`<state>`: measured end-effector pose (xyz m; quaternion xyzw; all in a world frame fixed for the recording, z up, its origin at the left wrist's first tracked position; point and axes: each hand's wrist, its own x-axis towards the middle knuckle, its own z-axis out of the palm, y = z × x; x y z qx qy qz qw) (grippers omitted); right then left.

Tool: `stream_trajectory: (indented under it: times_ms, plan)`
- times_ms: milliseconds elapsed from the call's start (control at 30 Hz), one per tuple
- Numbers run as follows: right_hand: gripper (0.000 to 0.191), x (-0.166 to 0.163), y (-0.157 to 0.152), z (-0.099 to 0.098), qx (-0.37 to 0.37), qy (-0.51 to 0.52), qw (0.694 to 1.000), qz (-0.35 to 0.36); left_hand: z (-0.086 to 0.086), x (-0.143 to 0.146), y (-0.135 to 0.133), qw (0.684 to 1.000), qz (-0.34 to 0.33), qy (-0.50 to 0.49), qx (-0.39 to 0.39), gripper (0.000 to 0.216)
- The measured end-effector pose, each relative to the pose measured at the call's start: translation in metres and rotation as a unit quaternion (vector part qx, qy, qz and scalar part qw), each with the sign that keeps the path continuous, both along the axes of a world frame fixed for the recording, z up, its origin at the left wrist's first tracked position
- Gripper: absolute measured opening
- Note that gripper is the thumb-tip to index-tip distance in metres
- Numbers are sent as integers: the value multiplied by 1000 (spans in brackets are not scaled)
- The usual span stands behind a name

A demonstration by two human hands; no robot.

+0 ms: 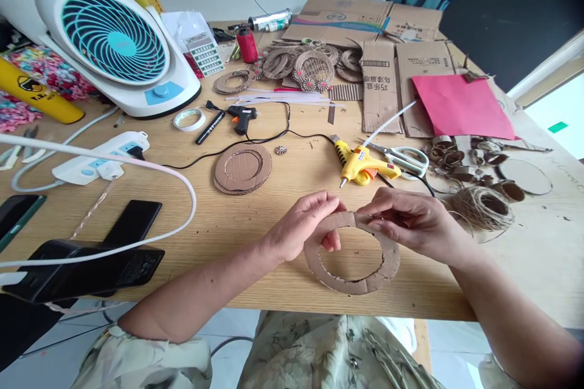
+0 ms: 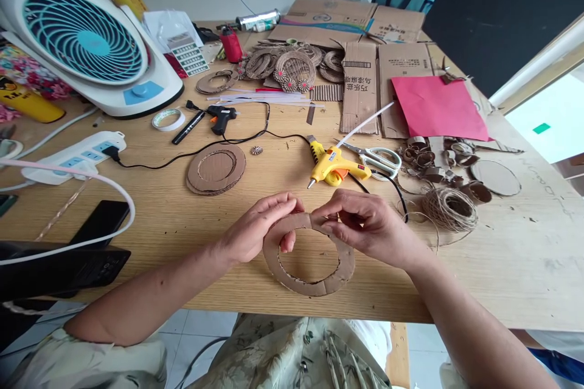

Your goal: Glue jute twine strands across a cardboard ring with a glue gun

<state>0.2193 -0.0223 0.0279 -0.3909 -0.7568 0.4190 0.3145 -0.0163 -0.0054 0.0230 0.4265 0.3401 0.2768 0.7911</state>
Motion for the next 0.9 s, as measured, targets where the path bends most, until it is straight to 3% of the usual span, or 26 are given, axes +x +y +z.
stream_trajectory:
  times_ms: [133, 567, 900]
  plan:
    - [17, -3, 0, 4, 6, -8, 1000, 11, -1, 1, 0, 999, -27, 9, -21, 28]
    - [21, -5, 1, 5, -4, -9, 998, 54, -4, 2, -1, 997, -75, 12, 18, 19]
    - [23, -6, 2, 6, 1, -2, 998, 63, -7, 2, -1, 995, -91, -26, -17, 26]
